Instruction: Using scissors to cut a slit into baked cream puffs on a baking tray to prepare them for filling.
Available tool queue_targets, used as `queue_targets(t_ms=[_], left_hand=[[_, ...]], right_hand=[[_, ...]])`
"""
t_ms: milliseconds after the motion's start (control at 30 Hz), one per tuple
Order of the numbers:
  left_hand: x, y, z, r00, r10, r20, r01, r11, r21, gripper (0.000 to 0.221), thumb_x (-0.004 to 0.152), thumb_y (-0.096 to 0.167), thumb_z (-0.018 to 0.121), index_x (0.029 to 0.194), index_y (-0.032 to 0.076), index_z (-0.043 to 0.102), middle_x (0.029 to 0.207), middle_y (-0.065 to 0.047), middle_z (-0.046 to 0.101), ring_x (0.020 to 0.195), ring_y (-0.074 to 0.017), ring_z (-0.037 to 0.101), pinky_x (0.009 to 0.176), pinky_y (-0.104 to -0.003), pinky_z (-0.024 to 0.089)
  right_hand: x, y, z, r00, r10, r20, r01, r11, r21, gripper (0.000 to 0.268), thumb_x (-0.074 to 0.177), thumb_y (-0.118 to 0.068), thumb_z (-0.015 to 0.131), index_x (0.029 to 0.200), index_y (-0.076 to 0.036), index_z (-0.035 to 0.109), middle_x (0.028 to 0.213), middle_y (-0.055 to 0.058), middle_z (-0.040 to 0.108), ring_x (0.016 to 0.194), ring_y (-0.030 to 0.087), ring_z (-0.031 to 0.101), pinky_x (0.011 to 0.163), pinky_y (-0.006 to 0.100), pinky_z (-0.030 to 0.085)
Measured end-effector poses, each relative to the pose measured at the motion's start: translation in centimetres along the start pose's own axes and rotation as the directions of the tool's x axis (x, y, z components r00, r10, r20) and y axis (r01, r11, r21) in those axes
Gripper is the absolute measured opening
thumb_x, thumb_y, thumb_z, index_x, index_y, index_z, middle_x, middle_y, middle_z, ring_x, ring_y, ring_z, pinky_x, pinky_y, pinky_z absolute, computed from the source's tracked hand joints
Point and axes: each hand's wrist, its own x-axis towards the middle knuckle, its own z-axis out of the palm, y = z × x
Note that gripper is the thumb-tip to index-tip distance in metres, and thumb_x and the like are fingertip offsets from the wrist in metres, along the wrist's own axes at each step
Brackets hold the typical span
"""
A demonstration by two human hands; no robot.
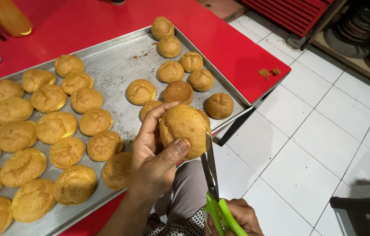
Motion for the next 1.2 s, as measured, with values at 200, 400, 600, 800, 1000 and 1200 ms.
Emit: queue_targets(t_ms=[200, 400, 600, 800, 1000, 1200], left_hand=[[-0.3, 0.2, 0.1, 1.0, -0.016, 0.013, 0.017, 0.999, -0.04, 0.071, 0.081, 0.003, 0.07, 0.145, -0.003, 0.039, 0.134, -0.024, 0.054, 0.118, -0.0287, 0.058, 0.1, -0.04, 0.053], [-0.6, 0.4, -0.3, 1.0, -0.011, 0.015, 0.011, 0.999, -0.043, 0.072, 0.083, 0.007, 0.071, 0.146, -0.004, 0.039, 0.132, -0.024, 0.054, 0.115, -0.0273, 0.06, 0.096, -0.039, 0.055], [-0.9, 0.6, -1.2, 1.0, 0.019, 0.011, -0.019, 1.0, -0.007, 0.068, 0.078, -0.001, 0.066, 0.142, -0.003, 0.045, 0.143, -0.022, 0.053, 0.123, -0.027, 0.057, 0.104, -0.038, 0.049], [-1.0, 0.7, -1.9, 1.0, 0.017, 0.014, -0.017, 1.0, -0.014, 0.065, 0.079, 0.001, 0.063, 0.141, -0.002, 0.048, 0.13, -0.023, 0.056, 0.11, -0.0254, 0.06, 0.095, -0.037, 0.054], [-1.1, 1.7, -2.2, 0.997, 0.047, 0.062, -0.055, 0.987, 0.148, 0.067, 0.068, 0.001, 0.064, 0.134, -0.004, 0.056, 0.123, -0.021, 0.063, 0.102, -0.0231, 0.062, 0.092, -0.036, 0.053], [-1.2, 2.3, -2.1, 0.997, 0.049, 0.056, -0.06, 0.973, 0.225, 0.065, 0.068, -0.002, 0.06, 0.133, -0.003, 0.057, 0.131, -0.019, 0.062, 0.106, -0.0218, 0.062, 0.093, -0.035, 0.053]], right_hand=[[-0.4, -0.3, 0.4, 0.996, 0.077, -0.036, -0.078, 0.997, -0.028, 0.05, 0.098, -0.047, 0.07, 0.079, -0.001, 0.068, 0.058, 0.01, 0.067, 0.042, 0.021, 0.063, 0.041, 0.033, 0.052], [-0.8, 0.0, 0.8, 0.996, 0.043, -0.081, -0.039, 0.997, 0.059, 0.031, 0.09, -0.02, 0.075, 0.085, 0.011, 0.073, 0.06, 0.012, 0.069, 0.045, 0.02, 0.06, 0.042, 0.031, 0.047], [-1.2, 1.0, 0.6, 0.996, 0.085, -0.034, -0.085, 0.996, -0.011, 0.066, 0.098, -0.065, 0.068, 0.072, -0.004, 0.067, 0.054, 0.008, 0.064, 0.042, 0.023, 0.063, 0.041, 0.033, 0.052], [-1.3, 1.3, 0.9, 0.999, 0.031, 0.018, -0.032, 0.999, 0.027, 0.068, 0.105, -0.066, 0.059, 0.082, -0.002, 0.067, 0.058, 0.01, 0.066, 0.043, 0.024, 0.065, 0.042, 0.035, 0.058], [-1.2, 0.3, 0.7, 0.995, 0.085, 0.043, -0.079, 0.989, -0.121, 0.076, 0.104, -0.074, 0.054, 0.08, -0.004, 0.07, 0.06, 0.01, 0.072, 0.046, 0.025, 0.07, 0.045, 0.033, 0.052], [-1.1, 0.1, 1.4, 0.996, 0.087, -0.006, -0.087, 0.994, -0.068, 0.057, 0.099, -0.054, 0.068, 0.084, 0.001, 0.073, 0.062, 0.013, 0.073, 0.044, 0.022, 0.065, 0.043, 0.032, 0.05]])
